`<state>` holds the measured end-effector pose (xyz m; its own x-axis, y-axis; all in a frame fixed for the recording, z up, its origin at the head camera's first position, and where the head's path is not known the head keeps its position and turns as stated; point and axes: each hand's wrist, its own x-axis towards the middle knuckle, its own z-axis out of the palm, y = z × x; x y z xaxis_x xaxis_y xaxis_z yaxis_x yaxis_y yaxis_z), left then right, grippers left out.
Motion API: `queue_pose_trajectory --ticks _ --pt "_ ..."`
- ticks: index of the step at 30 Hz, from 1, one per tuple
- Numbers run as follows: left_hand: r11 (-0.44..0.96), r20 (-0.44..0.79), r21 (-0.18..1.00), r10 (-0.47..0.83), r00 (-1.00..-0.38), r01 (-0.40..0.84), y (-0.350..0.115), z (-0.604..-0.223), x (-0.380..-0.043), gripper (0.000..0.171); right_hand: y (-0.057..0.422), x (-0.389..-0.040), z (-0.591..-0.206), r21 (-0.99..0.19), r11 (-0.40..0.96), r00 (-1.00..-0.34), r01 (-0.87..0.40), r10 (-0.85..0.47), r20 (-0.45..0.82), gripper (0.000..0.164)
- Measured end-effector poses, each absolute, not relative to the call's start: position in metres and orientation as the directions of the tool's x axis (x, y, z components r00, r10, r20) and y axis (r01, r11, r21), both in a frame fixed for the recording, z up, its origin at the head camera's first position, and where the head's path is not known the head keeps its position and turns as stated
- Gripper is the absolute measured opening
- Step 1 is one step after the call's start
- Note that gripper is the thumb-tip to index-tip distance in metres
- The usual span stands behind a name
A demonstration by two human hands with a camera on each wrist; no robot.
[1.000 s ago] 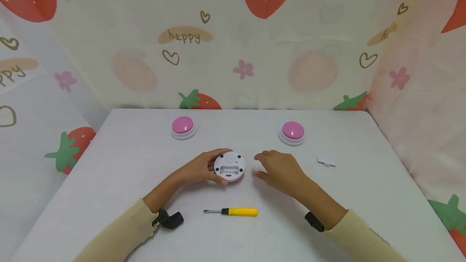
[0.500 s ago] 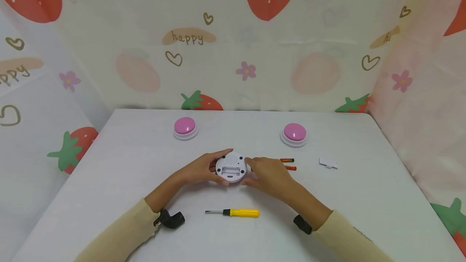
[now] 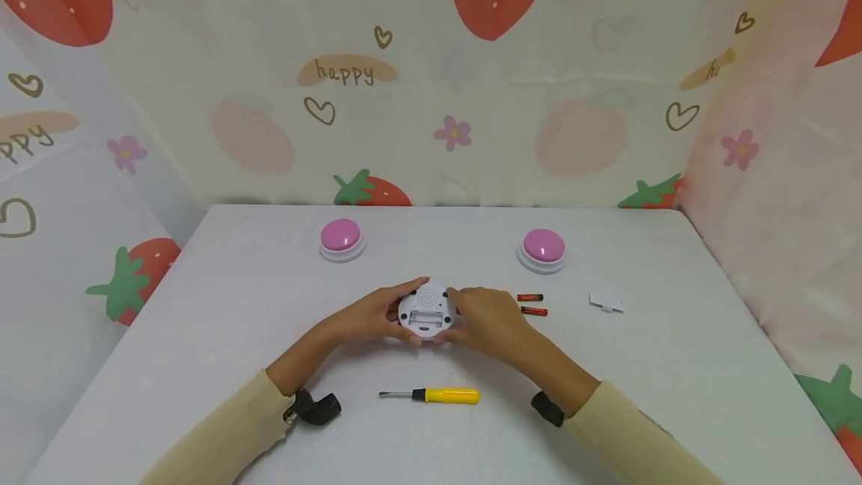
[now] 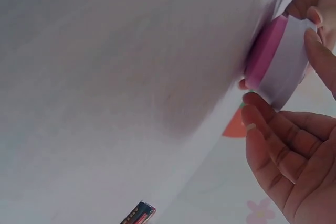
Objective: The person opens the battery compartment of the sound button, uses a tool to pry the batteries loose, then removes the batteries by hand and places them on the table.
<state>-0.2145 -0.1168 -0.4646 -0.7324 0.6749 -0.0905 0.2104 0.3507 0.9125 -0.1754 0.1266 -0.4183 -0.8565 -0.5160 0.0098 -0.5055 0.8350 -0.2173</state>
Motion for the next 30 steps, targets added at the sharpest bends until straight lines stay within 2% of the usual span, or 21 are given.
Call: queue_pose_trajectory --ticks 8,13,19,30 --pt "0.325 -0.074 0.921 0.688 -0.721 0.216 -0.117 -0.463 -0.22 0.095 0.128 -0.18 -0.418 -0.259 0.839 -0.871 -0.478 -0.491 0.017 0.075" --pt "0.282 -0.056 0.94 0.678 -0.733 0.19 -0.116 -0.465 -0.225 0.092 0.13 -0.183 -0.419 -0.368 0.817 -0.88 -0.445 -0.475 0.009 0.074" --pt "0.296 -0.041 0.934 0.649 -0.759 0.203 -0.115 -0.461 -0.223 0.094 0.134 -0.186 -0.415 -0.494 0.751 -0.871 -0.437 -0.49 0.026 0.071" --pt "0.326 0.011 0.909 0.6 -0.8 0.258 -0.107 -0.435 -0.242 0.089 0.135 -0.2 -0.393 -0.488 0.748 -0.874 -0.449 -0.482 0.065 0.073"
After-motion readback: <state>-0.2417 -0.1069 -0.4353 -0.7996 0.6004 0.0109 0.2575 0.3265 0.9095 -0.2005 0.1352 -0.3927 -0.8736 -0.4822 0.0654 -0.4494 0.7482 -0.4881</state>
